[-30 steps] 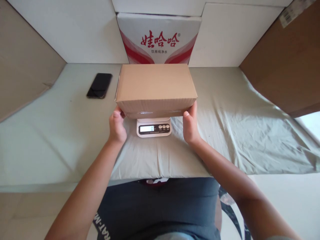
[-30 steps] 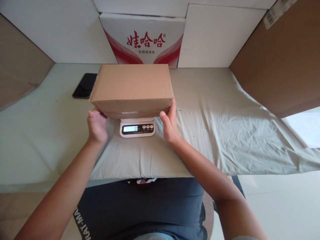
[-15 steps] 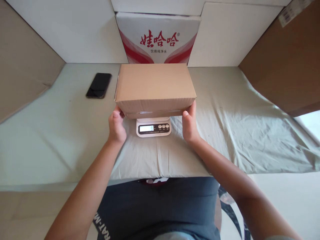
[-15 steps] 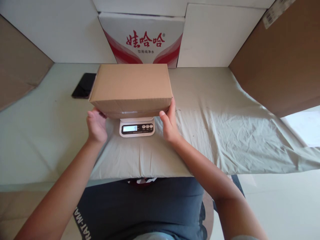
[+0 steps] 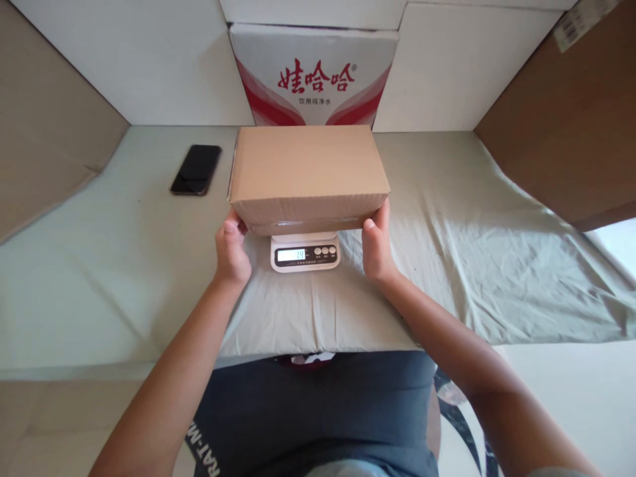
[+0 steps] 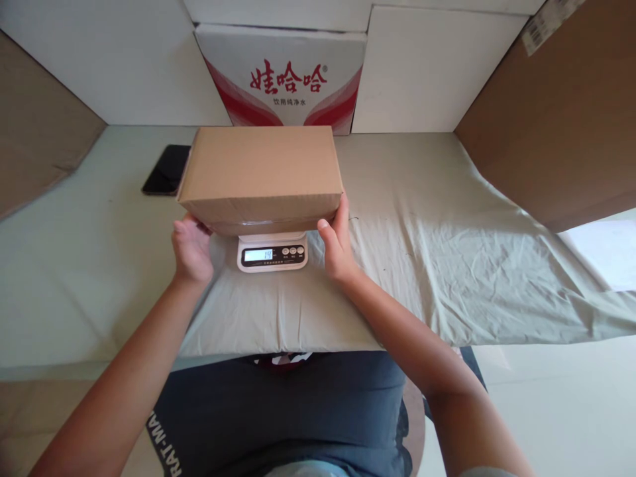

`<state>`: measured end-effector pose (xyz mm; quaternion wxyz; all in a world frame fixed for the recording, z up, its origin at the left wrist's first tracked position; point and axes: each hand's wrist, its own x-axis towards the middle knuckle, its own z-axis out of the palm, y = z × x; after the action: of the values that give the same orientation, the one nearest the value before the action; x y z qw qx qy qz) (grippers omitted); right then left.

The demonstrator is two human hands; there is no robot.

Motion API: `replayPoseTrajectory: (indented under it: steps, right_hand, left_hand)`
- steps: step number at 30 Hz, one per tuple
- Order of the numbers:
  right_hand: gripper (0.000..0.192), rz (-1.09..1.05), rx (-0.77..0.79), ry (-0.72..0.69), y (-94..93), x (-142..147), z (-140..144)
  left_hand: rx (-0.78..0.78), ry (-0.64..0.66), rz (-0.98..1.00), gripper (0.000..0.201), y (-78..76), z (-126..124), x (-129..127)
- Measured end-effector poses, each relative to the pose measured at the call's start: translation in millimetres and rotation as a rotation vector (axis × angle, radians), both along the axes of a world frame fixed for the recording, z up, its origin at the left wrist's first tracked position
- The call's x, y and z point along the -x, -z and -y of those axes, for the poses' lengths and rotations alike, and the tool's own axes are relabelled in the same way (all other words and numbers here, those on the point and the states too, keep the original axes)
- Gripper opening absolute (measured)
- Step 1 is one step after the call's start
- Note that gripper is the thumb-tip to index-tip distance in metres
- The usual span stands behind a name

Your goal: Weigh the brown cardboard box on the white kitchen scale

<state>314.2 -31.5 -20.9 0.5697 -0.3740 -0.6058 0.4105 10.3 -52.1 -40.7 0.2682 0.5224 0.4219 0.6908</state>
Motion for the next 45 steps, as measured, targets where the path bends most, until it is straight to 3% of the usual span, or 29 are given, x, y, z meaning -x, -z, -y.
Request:
replayPoseTrajectory:
  steps: [8, 12, 18, 24, 30, 36, 45]
  right_hand:
    - [0.110, -0.030, -0.051, -0.016, 1.3, 0, -1]
    - [0.108, -0.038, -0.034, 0.064, 0.7, -4, -4]
    - [0.116, -0.039, 0.025, 0.130, -6.1, -17, -13]
    - [0.122, -0.038, 0.063, 0.158, -14.2, -17, -11]
    - [0.118, 0.007, 0.038, 0.146, -12.1, -17, -11]
    - [0.117, 0.040, 0.055, 0.134, -9.5, -17, -11]
    - [0.106, -0.122, 0.011, 0.124, 4.7, -18, -19]
  left_hand:
    - [0.005, 0.010, 0.014, 0.084, -3.0, 3, -2]
    - [-0.019, 0.010, 0.085, 0.085, -6.9, 0, -3]
    - [-0.055, 0.043, 0.077, 0.082, -1.0, -7, 17]
    - [-0.021, -0.016, -0.093, 0.103, 8.5, -14, 33]
    - [-0.057, 0.046, 0.035, 0.083, 11.2, -15, 32]
    - [-0.009, -0.052, -0.110, 0.105, 7.0, -16, 28]
    - [0.073, 0.050, 0.116, 0.092, -2.0, -9, 27]
